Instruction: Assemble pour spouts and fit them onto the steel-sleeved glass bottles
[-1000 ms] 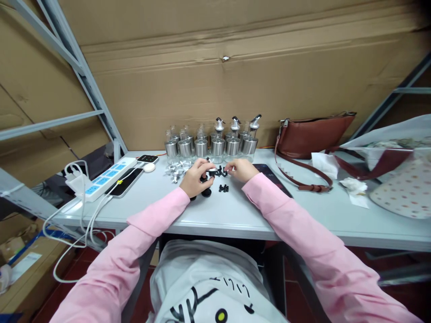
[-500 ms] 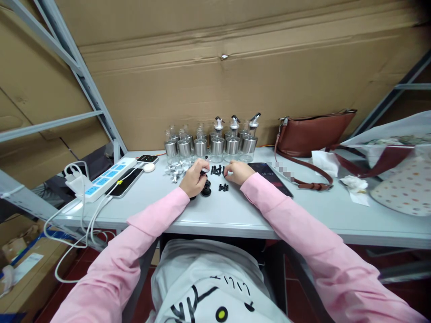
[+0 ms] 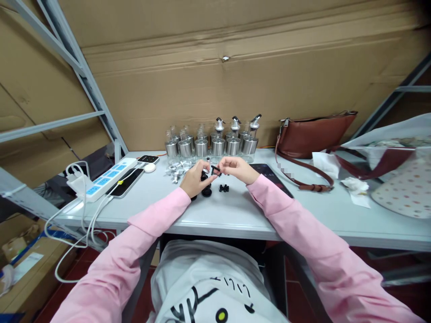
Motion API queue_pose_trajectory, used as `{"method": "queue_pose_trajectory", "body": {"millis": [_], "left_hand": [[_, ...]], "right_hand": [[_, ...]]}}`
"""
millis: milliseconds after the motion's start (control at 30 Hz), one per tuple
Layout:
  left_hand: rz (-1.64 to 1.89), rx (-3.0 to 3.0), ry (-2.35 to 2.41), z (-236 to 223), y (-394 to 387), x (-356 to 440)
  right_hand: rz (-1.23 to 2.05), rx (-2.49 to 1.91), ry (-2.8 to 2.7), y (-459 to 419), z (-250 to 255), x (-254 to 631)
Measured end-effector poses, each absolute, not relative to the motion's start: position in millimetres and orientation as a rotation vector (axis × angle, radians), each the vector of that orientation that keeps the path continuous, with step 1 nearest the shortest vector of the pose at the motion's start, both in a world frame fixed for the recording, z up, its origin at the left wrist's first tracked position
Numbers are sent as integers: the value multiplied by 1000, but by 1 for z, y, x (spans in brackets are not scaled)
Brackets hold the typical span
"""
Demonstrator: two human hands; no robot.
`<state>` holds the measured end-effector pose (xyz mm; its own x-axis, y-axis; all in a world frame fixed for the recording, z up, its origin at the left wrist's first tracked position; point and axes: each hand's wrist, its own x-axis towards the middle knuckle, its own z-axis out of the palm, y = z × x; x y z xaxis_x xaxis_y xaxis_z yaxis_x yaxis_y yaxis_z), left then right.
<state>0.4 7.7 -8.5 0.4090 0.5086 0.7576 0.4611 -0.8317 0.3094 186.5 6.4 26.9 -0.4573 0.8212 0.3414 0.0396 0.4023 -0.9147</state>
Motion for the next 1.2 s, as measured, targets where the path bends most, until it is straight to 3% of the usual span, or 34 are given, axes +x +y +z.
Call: {"method": "queue_pose_trajectory", "body": {"millis": [1200], "left_hand": [[1192, 2181, 773, 3, -4, 2]], "right_hand": [[1211, -724, -1611, 3, 26, 183]]}}
